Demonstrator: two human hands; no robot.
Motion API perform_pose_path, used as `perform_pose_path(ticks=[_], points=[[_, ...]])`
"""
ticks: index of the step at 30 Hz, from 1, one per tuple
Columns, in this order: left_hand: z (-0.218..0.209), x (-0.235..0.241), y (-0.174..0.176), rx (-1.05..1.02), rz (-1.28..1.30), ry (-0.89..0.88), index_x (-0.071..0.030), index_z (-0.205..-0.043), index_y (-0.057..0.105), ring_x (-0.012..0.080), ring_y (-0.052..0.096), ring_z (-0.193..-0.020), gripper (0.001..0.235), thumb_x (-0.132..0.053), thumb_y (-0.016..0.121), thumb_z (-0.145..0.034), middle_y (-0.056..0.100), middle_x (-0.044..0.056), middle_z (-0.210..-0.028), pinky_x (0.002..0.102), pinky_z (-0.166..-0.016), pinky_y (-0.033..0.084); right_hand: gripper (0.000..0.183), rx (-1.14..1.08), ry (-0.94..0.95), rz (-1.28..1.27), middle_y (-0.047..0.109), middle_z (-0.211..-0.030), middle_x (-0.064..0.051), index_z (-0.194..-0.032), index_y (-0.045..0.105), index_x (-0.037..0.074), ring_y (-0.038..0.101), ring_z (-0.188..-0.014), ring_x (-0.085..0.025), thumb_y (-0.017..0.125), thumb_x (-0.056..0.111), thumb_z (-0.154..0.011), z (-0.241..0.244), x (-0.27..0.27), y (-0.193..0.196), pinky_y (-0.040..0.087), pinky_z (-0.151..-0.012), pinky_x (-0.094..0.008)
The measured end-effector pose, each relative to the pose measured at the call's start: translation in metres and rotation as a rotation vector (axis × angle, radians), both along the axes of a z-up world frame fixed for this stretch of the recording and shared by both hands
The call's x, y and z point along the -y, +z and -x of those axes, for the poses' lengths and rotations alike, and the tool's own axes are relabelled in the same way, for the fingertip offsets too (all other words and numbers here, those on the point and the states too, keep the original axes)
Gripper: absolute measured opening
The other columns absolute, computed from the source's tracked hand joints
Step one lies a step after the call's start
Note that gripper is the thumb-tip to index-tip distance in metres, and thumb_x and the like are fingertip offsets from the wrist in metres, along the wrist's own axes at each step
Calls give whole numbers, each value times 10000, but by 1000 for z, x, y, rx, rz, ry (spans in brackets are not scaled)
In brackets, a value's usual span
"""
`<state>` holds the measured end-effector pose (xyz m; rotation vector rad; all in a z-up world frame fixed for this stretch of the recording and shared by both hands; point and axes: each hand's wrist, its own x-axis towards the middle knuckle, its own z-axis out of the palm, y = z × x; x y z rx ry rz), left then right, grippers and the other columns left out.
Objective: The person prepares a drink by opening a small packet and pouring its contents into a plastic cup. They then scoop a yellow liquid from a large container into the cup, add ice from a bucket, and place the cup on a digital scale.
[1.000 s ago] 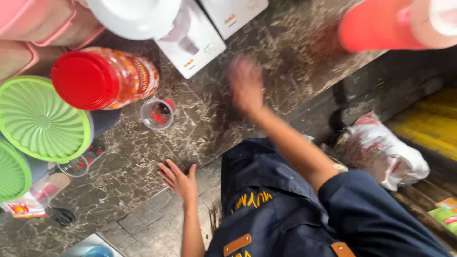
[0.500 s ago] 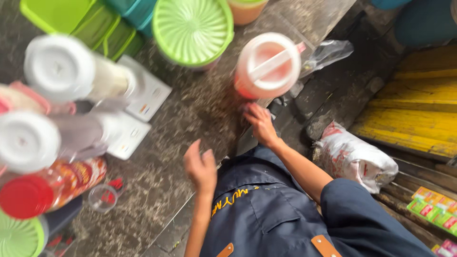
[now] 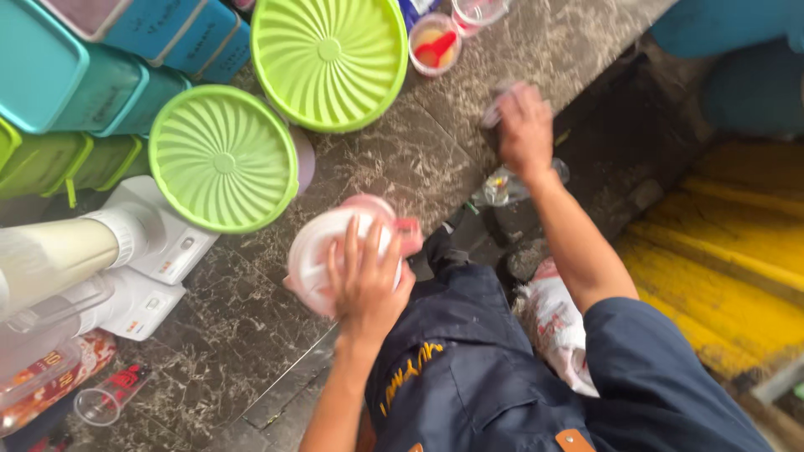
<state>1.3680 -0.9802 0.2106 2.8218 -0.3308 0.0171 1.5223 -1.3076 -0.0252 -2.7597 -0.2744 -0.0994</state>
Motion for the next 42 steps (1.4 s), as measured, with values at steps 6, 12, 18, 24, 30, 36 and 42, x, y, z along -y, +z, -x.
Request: perform_pose_path(ticks=[6, 12, 18, 24, 30, 36, 42], points=[[3, -45, 4, -73, 46, -228, -205, -1178, 720, 278, 439, -1438, 419, -225, 770, -763, 565, -3, -1462, 593, -1143, 344, 336, 179, -354, 31, 449, -1584, -203, -1387, 599, 42, 383, -1447, -509, 496, 79, -1069, -124, 12, -34, 316, -1139, -653], [-2, -49, 10, -85, 138, -245, -165, -1223, 709, 287, 447, -1414, 469, -258, 775, -768, 568, 19, -1463, 594, -1130, 323, 511, -2, 213, -87, 435, -1580, -178, -1336, 616, 63, 367, -1517, -395, 594, 43, -826, 33, -101, -8, 263, -1252, -566], [0, -52, 22, -1, 319, -195, -74, -1190, 690, 325, 533, -1312, 520, -243, 769, -705, 664, 94, -1267, 616, -1135, 276, 475, -51, 330, -148, 489, -1561, -34, -1262, 670, 168, 398, -1519, -272, 592, 71, -803, 3, -57, 26, 336, -1222, -472], [23, -45, 9, 272, 408, 22, -34, -1198, 686, 374, 575, -1334, 439, -135, 706, -771, 686, 153, -1283, 585, -1149, 329, 474, 7, -98, -49, 399, -1620, -130, -1426, 590, 150, 316, -1516, -347, 520, 112, -959, -75, -32, -15, 264, -1204, -544], [7, 23, -13, 379, 735, -65, -13, -1160, 697, 308, 739, -1104, 360, -98, 702, -810, 754, 132, -1124, 450, -1007, 566, 547, 0, -194, -25, 372, -1637, -139, -1471, 549, 150, 299, -1527, -344, 469, 99, -933, -101, -4, -31, 233, -1218, -536], [-68, 136, -9, -235, 896, 123, -9, -1138, 712, 289, 746, -1044, 282, -63, 696, -861, 758, 132, -1091, 382, -906, 566, 507, 37, -208, -58, 367, -1651, -148, -1471, 566, 139, 303, -1535, -351, 485, 99, -973, -173, 73, -28, 232, -1231, -537], [-210, 312, -76, -99, 917, 247, 2, -1008, 675, 340, 693, -995, 153, -10, 576, -892, 703, 162, -1039, 413, -888, 553, 423, 16, 116, -399, 459, -1551, -165, -1355, 682, 151, 337, -1462, -411, 667, 234, -941, -252, 150, -9, 258, -1157, -541]])
